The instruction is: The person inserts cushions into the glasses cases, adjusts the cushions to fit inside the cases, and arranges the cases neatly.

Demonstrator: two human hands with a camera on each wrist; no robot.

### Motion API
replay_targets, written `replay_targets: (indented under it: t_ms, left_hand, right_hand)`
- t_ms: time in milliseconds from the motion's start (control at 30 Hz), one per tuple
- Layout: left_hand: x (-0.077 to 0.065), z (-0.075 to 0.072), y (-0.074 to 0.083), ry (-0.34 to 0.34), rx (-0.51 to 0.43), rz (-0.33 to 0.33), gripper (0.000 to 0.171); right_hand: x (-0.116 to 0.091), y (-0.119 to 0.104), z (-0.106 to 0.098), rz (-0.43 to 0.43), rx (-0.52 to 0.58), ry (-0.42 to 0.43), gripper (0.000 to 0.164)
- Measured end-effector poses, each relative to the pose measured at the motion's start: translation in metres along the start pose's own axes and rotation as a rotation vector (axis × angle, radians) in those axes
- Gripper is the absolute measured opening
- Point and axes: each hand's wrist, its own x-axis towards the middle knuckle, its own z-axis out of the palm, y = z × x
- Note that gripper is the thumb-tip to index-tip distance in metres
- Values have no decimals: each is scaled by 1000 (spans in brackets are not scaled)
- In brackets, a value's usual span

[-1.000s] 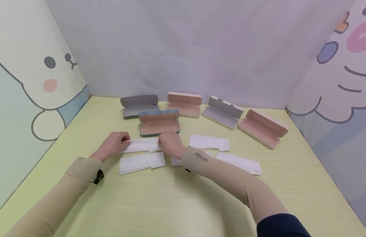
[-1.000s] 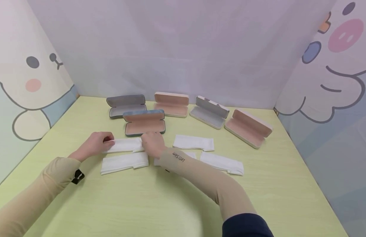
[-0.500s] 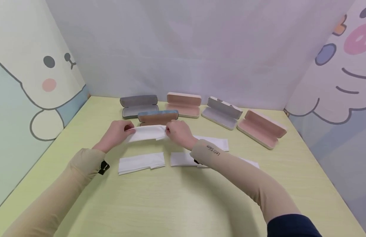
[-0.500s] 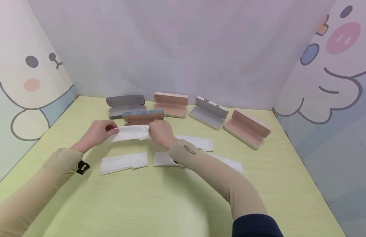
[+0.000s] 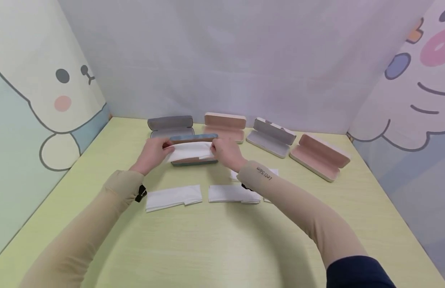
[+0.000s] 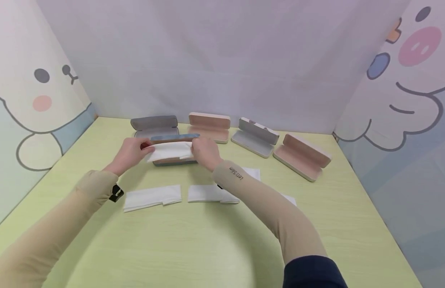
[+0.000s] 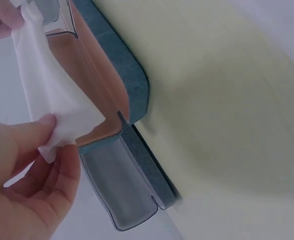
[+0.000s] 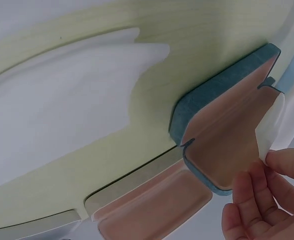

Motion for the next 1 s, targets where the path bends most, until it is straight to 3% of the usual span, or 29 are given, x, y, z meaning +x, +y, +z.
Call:
replay_targets:
  t_ms: [333,700,1000]
  left_hand:
    - [11,15,2,41,55,-33,15]
    - [9,30,5,28,126,-94,17]
    - [10,39,2,50,214,-59,15]
  right_hand:
    - [9,8,7,11,-42,49,16]
    - [14,10,18,69,-82,-16,16]
    - [19,13,29,98,-100,-55,19]
